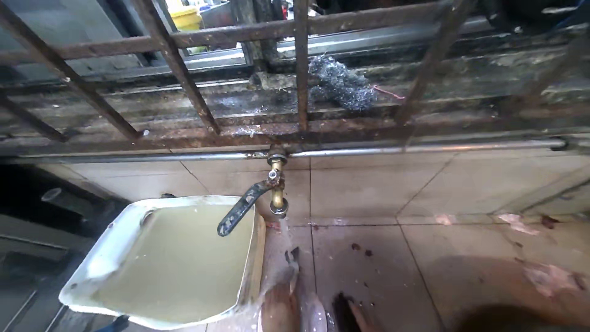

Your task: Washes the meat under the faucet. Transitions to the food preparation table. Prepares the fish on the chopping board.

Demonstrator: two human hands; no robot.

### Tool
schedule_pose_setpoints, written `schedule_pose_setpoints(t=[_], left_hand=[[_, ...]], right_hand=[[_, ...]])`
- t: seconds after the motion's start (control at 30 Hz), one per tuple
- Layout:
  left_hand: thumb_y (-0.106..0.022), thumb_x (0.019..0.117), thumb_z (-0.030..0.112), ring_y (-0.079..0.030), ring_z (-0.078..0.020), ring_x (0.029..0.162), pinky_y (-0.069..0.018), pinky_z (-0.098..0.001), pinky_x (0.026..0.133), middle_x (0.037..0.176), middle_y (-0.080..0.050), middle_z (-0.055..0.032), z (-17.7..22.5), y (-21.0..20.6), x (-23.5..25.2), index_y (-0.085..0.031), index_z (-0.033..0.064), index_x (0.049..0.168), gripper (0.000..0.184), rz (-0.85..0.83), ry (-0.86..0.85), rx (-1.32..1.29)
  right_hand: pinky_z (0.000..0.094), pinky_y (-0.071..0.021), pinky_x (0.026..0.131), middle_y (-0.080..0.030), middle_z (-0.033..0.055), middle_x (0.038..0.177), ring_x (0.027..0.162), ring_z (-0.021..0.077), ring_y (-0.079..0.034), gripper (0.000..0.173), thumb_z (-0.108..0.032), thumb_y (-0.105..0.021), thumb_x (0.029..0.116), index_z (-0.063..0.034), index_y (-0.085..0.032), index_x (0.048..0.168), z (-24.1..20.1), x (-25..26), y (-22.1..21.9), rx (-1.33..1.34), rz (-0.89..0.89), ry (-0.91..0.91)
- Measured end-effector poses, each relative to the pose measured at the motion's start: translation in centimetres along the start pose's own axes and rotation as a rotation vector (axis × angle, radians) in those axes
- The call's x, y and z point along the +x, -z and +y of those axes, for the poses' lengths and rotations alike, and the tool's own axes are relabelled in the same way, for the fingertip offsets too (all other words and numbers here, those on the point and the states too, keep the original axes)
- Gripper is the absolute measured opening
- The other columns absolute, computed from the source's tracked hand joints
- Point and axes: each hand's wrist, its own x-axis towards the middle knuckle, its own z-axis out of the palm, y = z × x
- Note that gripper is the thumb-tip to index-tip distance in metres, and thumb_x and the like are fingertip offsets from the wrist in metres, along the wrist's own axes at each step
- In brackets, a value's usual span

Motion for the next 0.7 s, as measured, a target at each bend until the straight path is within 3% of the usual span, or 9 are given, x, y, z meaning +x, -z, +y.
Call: schedule_pose_setpoints(t=[0.1,0.13,0.2,0.33,0.37,0.47,0.53,0.63,0.7], left_hand=[[-0.057,0.1034,0.036,-0.066,-0.0406,0.116,-0.0497,-0.0573,0.104,0.117,-0.071,-0.0234,-1.3,0.8,1.0,-0.072,-0.0028,0.117,0.044,-0.082,0.088,-0.148],[-0.058,0.1032,0.035,-0.066,-0.0425,0.116,-0.0490,-0.0588,0.105,0.117,-0.071,-0.0251,-1.4,1.0,1.1,-0.071,-0.0045,0.120,0.045,-0.098,0.078,-0.175],[-0.059,0.1024,0.035,-0.069,-0.0416,0.110,-0.0518,-0.0586,0.101,0.112,-0.072,-0.0248,-1.4,1.0,1.4,-0.071,-0.0050,0.118,0.044,-0.095,0.079,-0.190],[-0.057,0.1036,0.036,-0.069,-0.0393,0.110,-0.0523,-0.0601,0.099,0.114,-0.072,-0.0225,-1.6,2.2,2.3,-0.071,0.0002,0.121,0.042,-0.246,0.209,-0.237],[-0.057,0.1036,0.037,-0.069,-0.0392,0.110,-0.0520,-0.0603,0.098,0.113,-0.072,-0.0224,-1.8,2.5,2.6,-0.071,0.0006,0.119,0.042,-0.281,0.232,-0.248],[-0.062,0.1017,0.037,-0.069,-0.0380,0.108,-0.0517,-0.0597,0.099,0.110,-0.073,-0.0220,-1.8,2.3,3.9,-0.071,-0.0001,0.118,0.041,-0.310,0.270,-0.362],[-0.068,0.0989,0.032,-0.069,-0.0363,0.106,-0.0532,-0.0569,0.098,0.110,-0.072,-0.0228,-1.8,2.1,4.7,-0.069,-0.0029,0.120,0.041,-0.328,0.325,-0.516],[-0.071,0.0982,0.019,-0.070,-0.0309,0.103,-0.0568,-0.0476,0.094,0.114,-0.070,-0.0228,-1.7,2.9,6.0,-0.060,-0.0073,0.129,0.042,-0.371,0.455,-0.800],[-0.069,0.0988,0.018,-0.070,-0.0301,0.104,-0.0572,-0.0462,0.094,0.117,-0.069,-0.0227,-1.2,3.0,6.9,-0.058,-0.0073,0.132,0.043,-0.395,0.482,-0.850]], right_hand=[[0.0581,-0.0496,0.106,-0.058,0.0207,0.145,0.131,0.0402,-0.058,0.057,-0.020,-0.072,0.0886,-0.0140,-0.062,0.144,-1.5,0.3,-0.5,-0.266,0.160,0.296],[0.0584,-0.0528,0.101,-0.062,0.0165,0.141,0.127,0.0390,-0.061,0.050,-0.019,-0.072,0.0893,-0.0206,-0.066,0.139,-2.1,0.9,-1.0,-0.346,0.155,0.466],[0.0637,-0.0510,0.098,-0.058,0.0143,0.146,0.131,0.0420,-0.056,0.054,-0.017,-0.072,0.0901,-0.0281,-0.061,0.142,-2.9,3.5,-1.4,-0.497,-0.005,0.655],[0.0756,-0.0374,0.104,-0.041,0.0219,0.159,0.143,0.0530,-0.037,0.062,-0.011,-0.063,0.0951,-0.0225,-0.048,0.155,-6.3,9.7,3.5,-0.715,-0.179,0.285],[0.0764,-0.0358,0.105,-0.040,0.0231,0.159,0.144,0.0540,-0.035,0.061,-0.010,-0.061,0.0964,-0.0215,-0.047,0.155,-6.9,9.3,4.1,-0.744,-0.196,0.288],[0.0728,-0.0428,0.102,-0.048,0.0230,0.154,0.137,0.0519,-0.046,0.053,-0.016,-0.064,0.0979,-0.0211,-0.055,0.150,-5.1,6.5,2.8,-0.718,-0.210,0.584],[0.0732,-0.0408,0.103,-0.045,0.0207,0.157,0.141,0.0506,-0.043,0.056,-0.017,-0.063,0.0975,-0.0214,-0.052,0.152,-4.5,7.9,3.1,-0.733,-0.211,0.421],[0.0761,-0.0374,0.103,-0.035,0.0270,0.161,0.146,0.0544,-0.032,0.058,-0.010,-0.055,0.1009,-0.0092,-0.041,0.157,-7.5,11.8,5.4,-0.827,-0.113,0.099],[0.0792,-0.0255,0.111,-0.033,0.0261,0.163,0.151,0.0515,-0.026,0.052,-0.013,-0.055,0.1010,-0.0044,-0.047,0.152,-8.9,11.2,5.6,-0.765,-0.108,0.209]])
